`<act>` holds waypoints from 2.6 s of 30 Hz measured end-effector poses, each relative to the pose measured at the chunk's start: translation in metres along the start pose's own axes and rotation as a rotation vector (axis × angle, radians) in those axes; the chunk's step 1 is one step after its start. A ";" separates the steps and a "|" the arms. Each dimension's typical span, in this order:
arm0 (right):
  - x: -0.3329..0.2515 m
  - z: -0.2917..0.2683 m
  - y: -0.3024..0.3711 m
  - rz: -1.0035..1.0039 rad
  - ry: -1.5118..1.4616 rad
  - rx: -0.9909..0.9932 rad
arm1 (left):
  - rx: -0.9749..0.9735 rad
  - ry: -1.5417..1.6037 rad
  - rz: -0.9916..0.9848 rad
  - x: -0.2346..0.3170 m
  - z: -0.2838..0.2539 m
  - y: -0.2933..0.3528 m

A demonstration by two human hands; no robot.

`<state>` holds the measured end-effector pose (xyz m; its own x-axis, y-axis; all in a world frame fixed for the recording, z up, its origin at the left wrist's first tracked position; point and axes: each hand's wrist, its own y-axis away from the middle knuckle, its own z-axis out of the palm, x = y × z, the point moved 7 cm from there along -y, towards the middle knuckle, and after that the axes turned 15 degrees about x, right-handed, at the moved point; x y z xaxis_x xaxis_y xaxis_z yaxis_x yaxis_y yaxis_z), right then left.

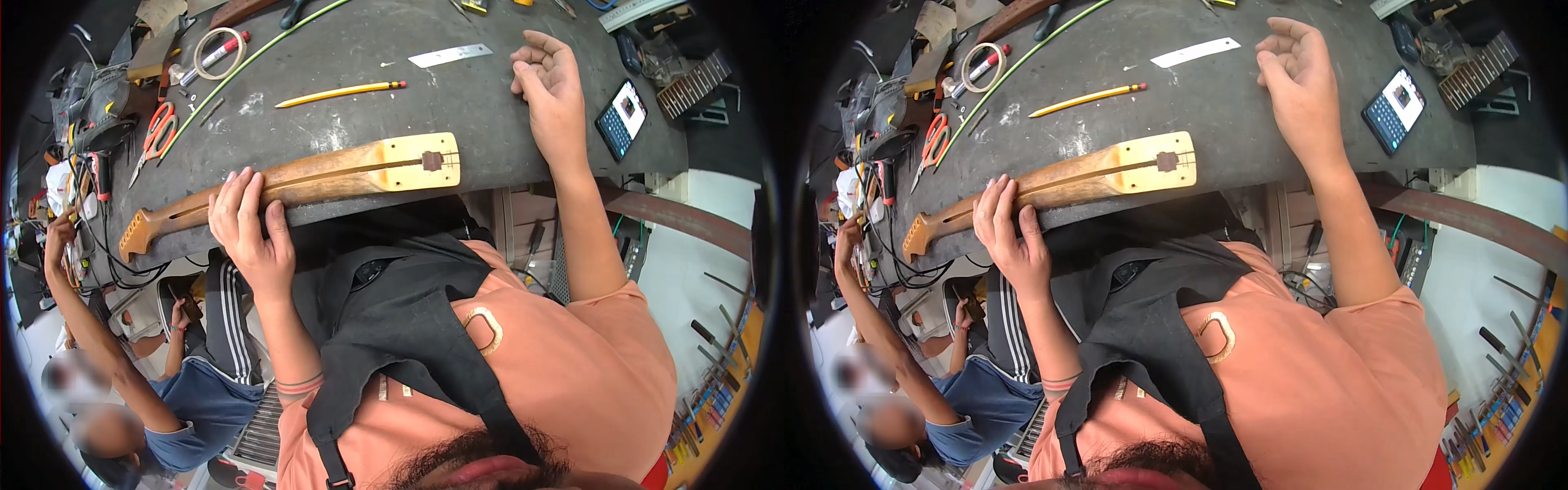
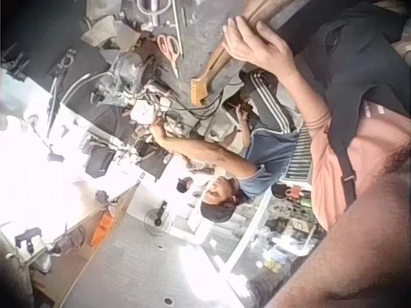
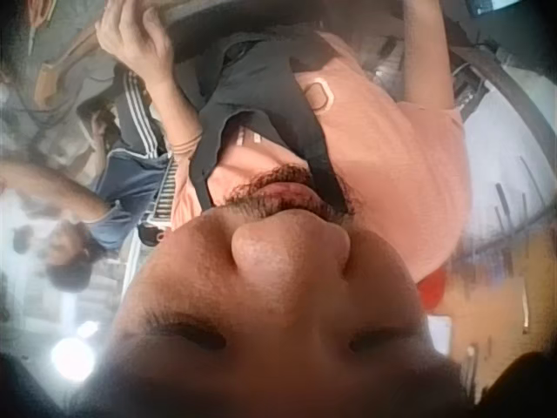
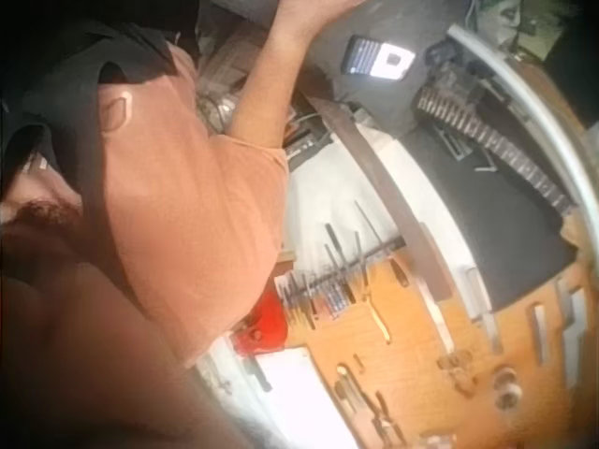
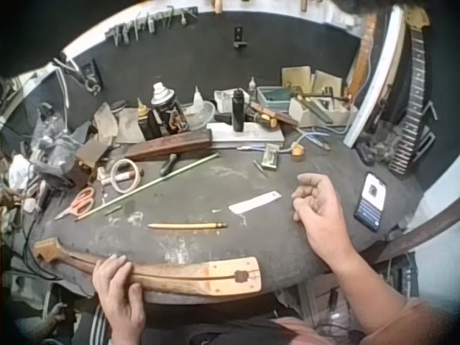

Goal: The person marks a wooden guitar neck using a pencil and a metal ruler to draw straight lines along the fretboard. They repeatedly align the ruler, draw lines, and reposition the neck to ensure accuracy on different sections of the wood.

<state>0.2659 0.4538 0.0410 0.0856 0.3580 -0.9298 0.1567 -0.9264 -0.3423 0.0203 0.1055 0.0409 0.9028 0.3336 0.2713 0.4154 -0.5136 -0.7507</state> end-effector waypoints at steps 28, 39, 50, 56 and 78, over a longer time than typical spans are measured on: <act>0.013 -0.004 -0.005 0.168 0.042 -0.035 | 0.083 0.069 -0.069 0.010 0.023 -0.037; 0.008 -0.002 -0.002 0.191 0.070 -0.075 | 0.065 0.151 -0.053 0.012 0.018 -0.044; 0.005 0.021 -0.001 0.088 0.199 -0.162 | -0.103 -0.191 -0.079 -0.090 0.029 -0.123; 0.001 0.025 -0.002 0.080 0.158 -0.166 | -0.341 -0.353 0.029 -0.084 0.058 -0.127; -0.001 0.025 0.002 -0.051 0.265 -0.185 | -0.704 1.243 -0.704 0.112 0.117 -0.082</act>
<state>0.2411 0.4484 0.0382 0.3225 0.4435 -0.8362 0.3412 -0.8785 -0.3343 0.0741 0.2777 0.0623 -0.1049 0.0083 0.9944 0.4186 -0.9067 0.0517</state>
